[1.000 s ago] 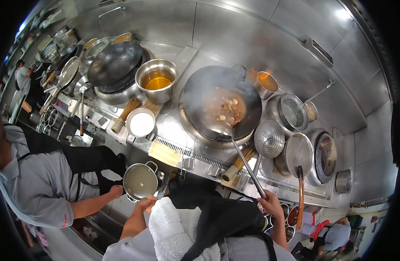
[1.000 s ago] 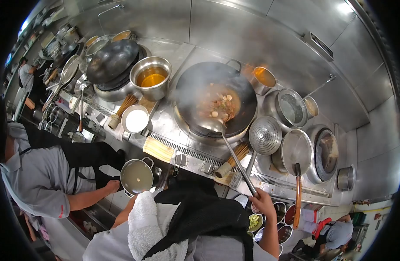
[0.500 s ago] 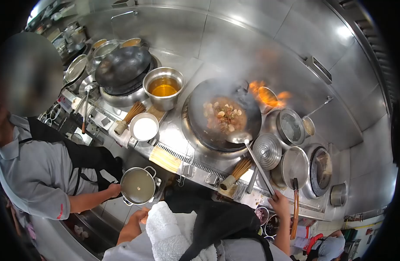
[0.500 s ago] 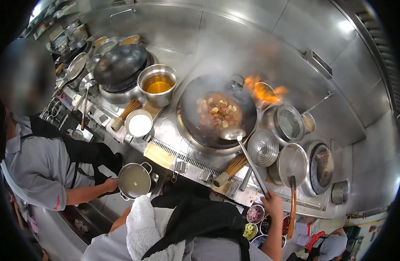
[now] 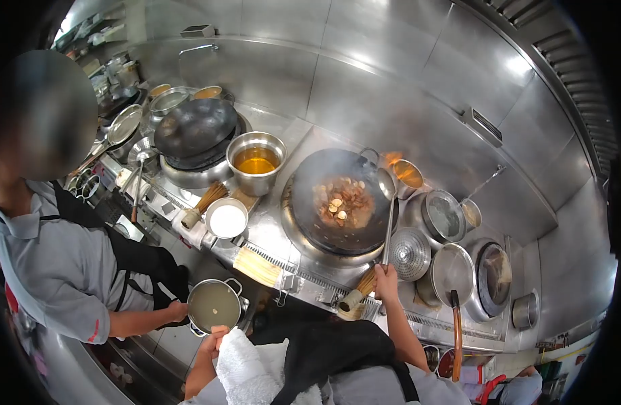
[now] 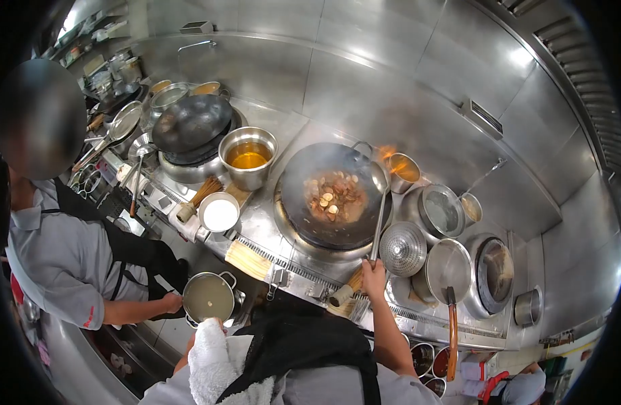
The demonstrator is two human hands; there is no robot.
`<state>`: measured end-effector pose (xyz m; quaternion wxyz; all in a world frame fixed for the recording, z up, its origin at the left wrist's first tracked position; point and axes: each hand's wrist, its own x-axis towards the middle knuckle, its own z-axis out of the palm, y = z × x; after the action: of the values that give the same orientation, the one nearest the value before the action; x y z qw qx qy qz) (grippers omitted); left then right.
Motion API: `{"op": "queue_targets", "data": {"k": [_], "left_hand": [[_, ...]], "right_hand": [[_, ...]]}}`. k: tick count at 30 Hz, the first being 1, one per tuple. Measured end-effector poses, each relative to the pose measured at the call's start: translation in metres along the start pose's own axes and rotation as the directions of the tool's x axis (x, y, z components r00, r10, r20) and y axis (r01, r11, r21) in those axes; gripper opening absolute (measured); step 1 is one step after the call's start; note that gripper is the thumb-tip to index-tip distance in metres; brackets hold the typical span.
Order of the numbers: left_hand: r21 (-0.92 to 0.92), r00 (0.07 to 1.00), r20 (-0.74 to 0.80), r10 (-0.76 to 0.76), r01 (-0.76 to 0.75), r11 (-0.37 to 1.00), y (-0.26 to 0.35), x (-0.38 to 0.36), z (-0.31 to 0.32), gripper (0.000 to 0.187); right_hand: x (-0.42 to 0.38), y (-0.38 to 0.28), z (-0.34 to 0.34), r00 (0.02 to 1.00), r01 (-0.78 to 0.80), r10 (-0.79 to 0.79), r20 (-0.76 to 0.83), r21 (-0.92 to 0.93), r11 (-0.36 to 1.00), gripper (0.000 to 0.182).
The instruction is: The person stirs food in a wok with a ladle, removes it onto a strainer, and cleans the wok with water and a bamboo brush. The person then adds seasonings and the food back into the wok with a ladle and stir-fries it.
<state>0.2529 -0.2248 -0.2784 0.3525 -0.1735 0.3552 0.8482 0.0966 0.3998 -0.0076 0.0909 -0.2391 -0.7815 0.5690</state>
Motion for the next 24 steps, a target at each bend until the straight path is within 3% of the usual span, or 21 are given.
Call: {"op": "queue_targets", "data": {"k": [2, 3, 4, 5, 6, 8, 9, 11, 12, 14, 15, 18, 20, 21, 22, 24], "left_hand": [[-0.256, 0.994, 0.106, -0.002, 0.029, 0.966, 0.002, 0.005, -0.004, 0.048], [-0.259, 0.994, 0.107, 0.01, 0.018, 0.966, 0.004, 0.001, 0.004, 0.048], [-0.276, 0.998, -0.064, -0.026, 0.007, 0.961, 0.013, -0.014, 0.026, 0.048], [-0.293, 0.971, -0.232, -0.064, -0.007, 0.956, 0.023, -0.026, 0.047, 0.049], [-0.296, 0.972, -0.23, -0.054, -0.018, 0.955, 0.029, -0.03, 0.062, 0.049], [-0.176, 0.921, -0.366, 0.133, -0.209, 0.962, 0.044, -0.037, 0.101, 0.046], [-0.176, 0.92, -0.368, 0.136, -0.213, 0.961, 0.058, -0.044, 0.129, 0.046], [0.086, 0.884, -0.402, 0.239, -0.223, 0.971, 0.082, -0.055, 0.18, 0.044], [0.087, 0.884, -0.403, 0.237, -0.221, 0.971, 0.084, -0.048, 0.189, 0.044], [0.061, 0.84, -0.392, 0.375, -0.383, 0.922, 0.085, -0.023, 0.193, 0.041], [0.03, 0.857, -0.39, 0.337, -0.354, 0.935, 0.084, -0.008, 0.187, 0.033], [-0.051, 0.899, -0.332, 0.284, -0.318, 0.947, 0.101, 0.001, 0.228, 0.039], [-0.069, 0.901, -0.338, 0.273, -0.313, 0.947, 0.103, 0.012, 0.244, 0.04], [-0.163, 0.927, -0.3, 0.224, -0.281, 0.946, 0.104, 0.022, 0.243, 0.039], [-0.254, 0.951, -0.255, 0.177, -0.242, 0.936, 0.109, 0.026, 0.251, 0.038], [-0.32, 0.96, -0.253, 0.119, -0.199, 0.926, 0.114, 0.027, 0.266, 0.039]], "right_hand": [[-0.01, -0.016, 0.007, 0.998, -0.028, 0.024, 0.058, 0.063, 0.998, 0.019], [-0.016, -0.025, 0.005, 0.978, -0.122, 0.095, 0.188, 0.138, 0.983, 0.019], [-0.023, -0.037, 0.0, 0.935, -0.222, 0.152, 0.321, 0.196, 0.955, 0.019], [-0.034, -0.062, -0.01, 0.919, -0.275, 0.217, 0.329, 0.141, 0.951, 0.022], [-0.03, -0.061, -0.014, 0.919, -0.266, 0.208, 0.334, 0.139, 0.954, 0.022], [-0.027, -0.057, -0.029, 0.933, -0.199, 0.15, 0.328, 0.123, 0.972, 0.025], [-0.021, -0.054, -0.029, 0.956, -0.107, 0.086, 0.282, 0.06, 0.992, 0.022], [0.004, -0.039, -0.023, 0.969, -0.066, 0.048, 0.241, 0.067, 0.996, 0.021], [0.016, -0.032, -0.02, 0.98, -0.022, 0.008, 0.197, 0.07, 0.997, 0.019], [0.029, -0.04, -0.004, 0.986, -0.054, 0.047, 0.157, 0.041, 0.998, 0.022], [0.033, -0.042, 0.005, 0.975, -0.117, 0.1, 0.197, 0.074, 0.99, 0.02], [0.028, -0.047, 0.026, 0.915, -0.223, 0.173, 0.365, 0.1, 0.97, 0.018], [0.016, -0.035, 0.031, 0.907, -0.072, 0.088, 0.412, -0.054, 0.996, 0.028], [0.016, -0.012, 0.027, 0.91, 0.23, -0.126, 0.395, -0.229, 0.946, 0.031], [0.007, -0.002, 0.023, 0.848, 0.493, -0.329, 0.415, -0.392, 0.777, 0.035], [-0.028, -0.002, -0.006, 0.885, 0.434, -0.285, 0.367, -0.434, 0.789, 0.037]]}}
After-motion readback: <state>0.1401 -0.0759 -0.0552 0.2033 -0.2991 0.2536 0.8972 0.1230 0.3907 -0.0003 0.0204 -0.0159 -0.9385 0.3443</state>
